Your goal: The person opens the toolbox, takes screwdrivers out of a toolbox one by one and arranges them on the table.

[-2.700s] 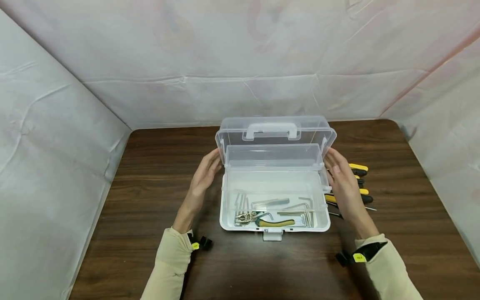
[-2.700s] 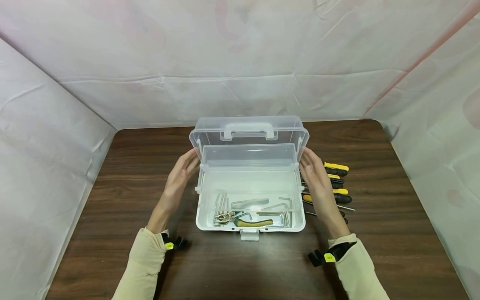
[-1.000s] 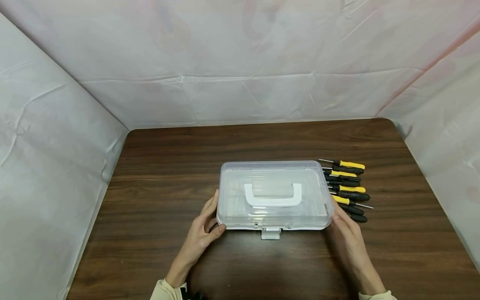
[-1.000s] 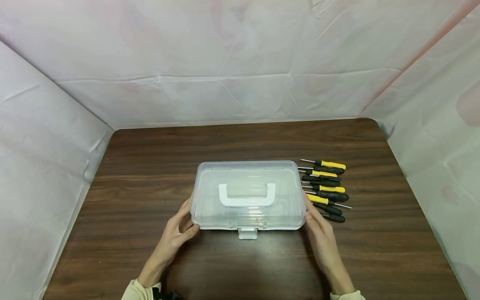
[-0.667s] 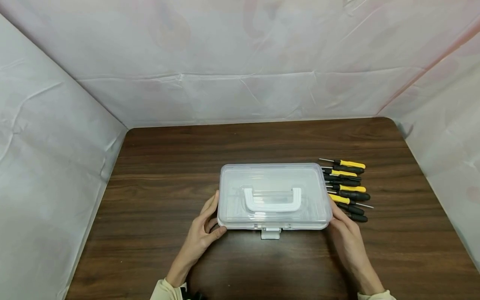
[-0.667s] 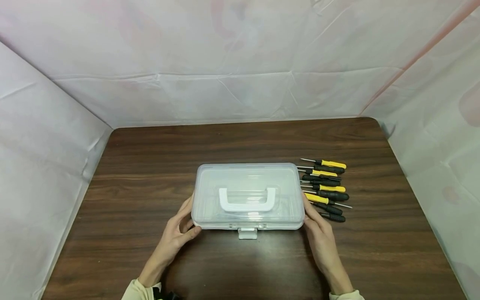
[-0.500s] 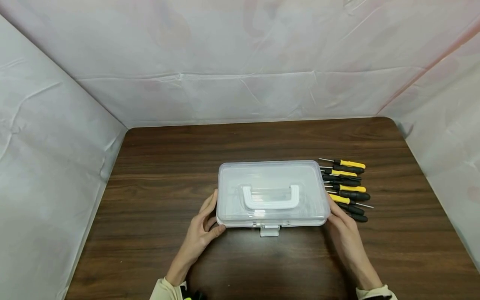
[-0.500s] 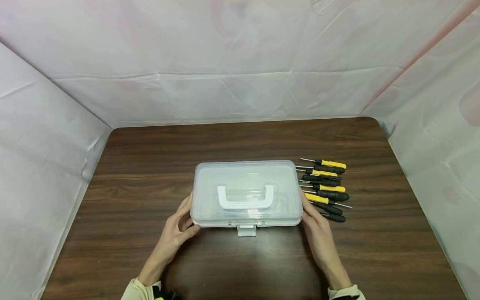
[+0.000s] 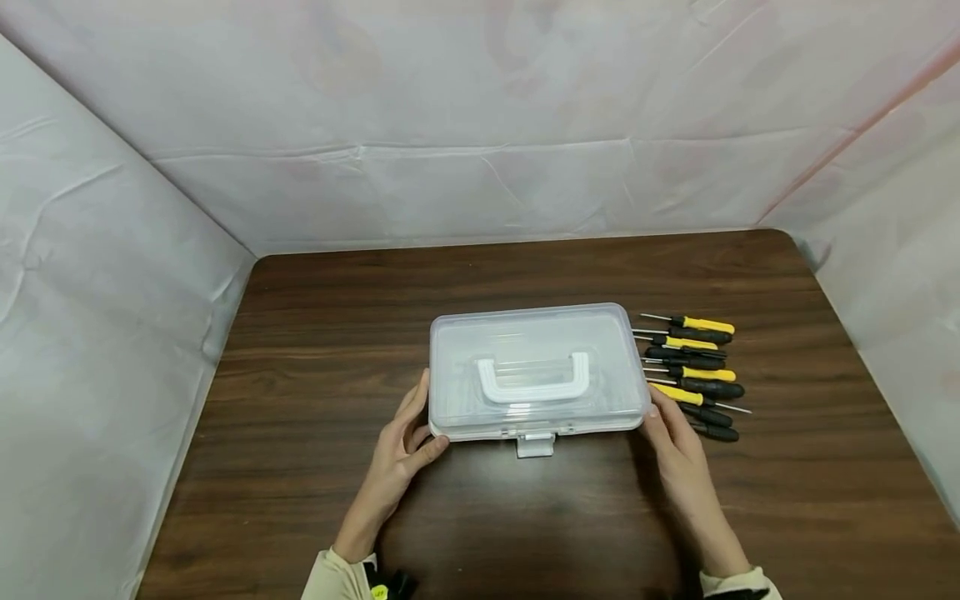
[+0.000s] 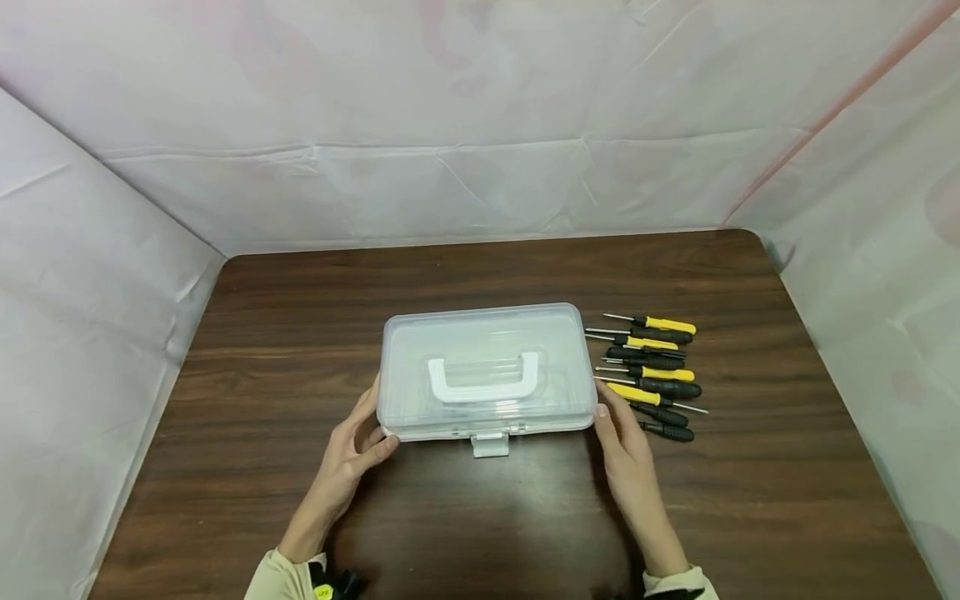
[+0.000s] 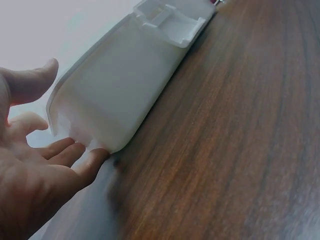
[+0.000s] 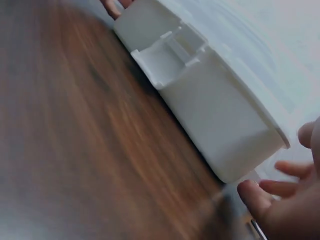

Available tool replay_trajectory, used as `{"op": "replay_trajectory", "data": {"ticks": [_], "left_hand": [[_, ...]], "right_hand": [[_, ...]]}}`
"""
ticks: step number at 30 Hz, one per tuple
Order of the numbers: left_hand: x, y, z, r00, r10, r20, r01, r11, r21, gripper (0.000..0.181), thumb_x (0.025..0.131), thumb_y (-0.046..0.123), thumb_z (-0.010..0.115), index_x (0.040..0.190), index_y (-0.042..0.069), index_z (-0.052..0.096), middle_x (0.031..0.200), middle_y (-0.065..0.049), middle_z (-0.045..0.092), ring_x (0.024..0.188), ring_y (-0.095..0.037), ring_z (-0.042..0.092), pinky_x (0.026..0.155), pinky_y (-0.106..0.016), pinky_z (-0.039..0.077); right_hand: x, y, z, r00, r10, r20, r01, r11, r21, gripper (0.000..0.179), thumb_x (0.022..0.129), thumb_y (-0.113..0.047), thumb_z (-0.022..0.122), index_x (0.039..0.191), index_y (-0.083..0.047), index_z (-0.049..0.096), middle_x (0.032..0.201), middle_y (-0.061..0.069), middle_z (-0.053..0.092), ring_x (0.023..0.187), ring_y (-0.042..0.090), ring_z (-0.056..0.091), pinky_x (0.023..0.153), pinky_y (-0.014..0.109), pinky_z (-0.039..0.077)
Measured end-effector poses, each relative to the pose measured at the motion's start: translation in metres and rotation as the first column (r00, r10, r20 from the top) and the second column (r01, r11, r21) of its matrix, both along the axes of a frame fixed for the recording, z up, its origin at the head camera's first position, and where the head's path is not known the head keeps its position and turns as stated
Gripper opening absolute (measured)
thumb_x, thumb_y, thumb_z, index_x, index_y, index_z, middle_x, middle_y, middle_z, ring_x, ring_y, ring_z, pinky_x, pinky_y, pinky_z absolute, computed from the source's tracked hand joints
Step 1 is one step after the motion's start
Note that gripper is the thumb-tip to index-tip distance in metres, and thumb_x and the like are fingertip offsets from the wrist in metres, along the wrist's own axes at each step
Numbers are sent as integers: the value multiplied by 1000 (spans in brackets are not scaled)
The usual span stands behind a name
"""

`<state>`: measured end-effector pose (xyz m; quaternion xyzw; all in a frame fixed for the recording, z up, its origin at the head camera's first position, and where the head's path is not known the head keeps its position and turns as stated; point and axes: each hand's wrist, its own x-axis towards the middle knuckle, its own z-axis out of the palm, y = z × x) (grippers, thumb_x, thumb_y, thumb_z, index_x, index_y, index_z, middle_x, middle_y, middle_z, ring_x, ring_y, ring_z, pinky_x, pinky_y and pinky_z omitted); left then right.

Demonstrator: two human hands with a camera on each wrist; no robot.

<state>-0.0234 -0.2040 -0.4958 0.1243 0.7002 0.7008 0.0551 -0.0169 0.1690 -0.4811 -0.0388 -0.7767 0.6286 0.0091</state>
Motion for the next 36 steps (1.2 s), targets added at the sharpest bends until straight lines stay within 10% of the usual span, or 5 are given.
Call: {"op": "replay_trajectory", "data": {"ticks": [5, 13, 23, 36], "left_hand": [[2, -1, 1, 1000, 12, 23, -11, 1000, -14, 90, 98, 1, 68, 168, 15, 14, 175, -10, 15, 155, -4, 27, 108, -17, 49], [2, 1, 0, 1000, 19, 0, -19, 999, -32, 89, 99, 0, 66, 168, 13, 13, 176, -10, 13, 155, -3, 28, 108, -17, 48], [1, 5, -1, 1000, 28, 7, -28, 998, -63, 89, 99, 2, 67, 169, 20, 15, 176, -8, 15, 155, -4, 28, 109, -16, 47], [1, 3, 2, 999, 45, 13, -44, 997, -59, 89, 97, 2, 70, 168, 25, 20, 174, -7, 20, 154, -4, 30, 109, -17, 48]], "right_hand": [[19, -14, -1, 985, -113, 133, 141, 966, -217, 30, 111, -14, 50, 127, 11, 54, 114, 2, 68, 100, 9, 71, 88, 25, 62], [31, -52, -6, 944, 242, 224, -191, 955, -226, 39, 104, 5, 49, 143, 10, 51, 136, 30, 63, 105, 14, 73, 93, 28, 62], [33, -75, -5, 889, 370, 271, -296, 914, -276, 56, 101, -1, 64, 151, 7, 39, 132, 31, 64, 103, 13, 73, 91, 26, 61], [32, -84, 34, 849, 349, 398, -138, 872, -469, 57, 107, -29, 61, 149, 4, 42, 127, 23, 70, 113, 29, 71, 99, 34, 60]]}}
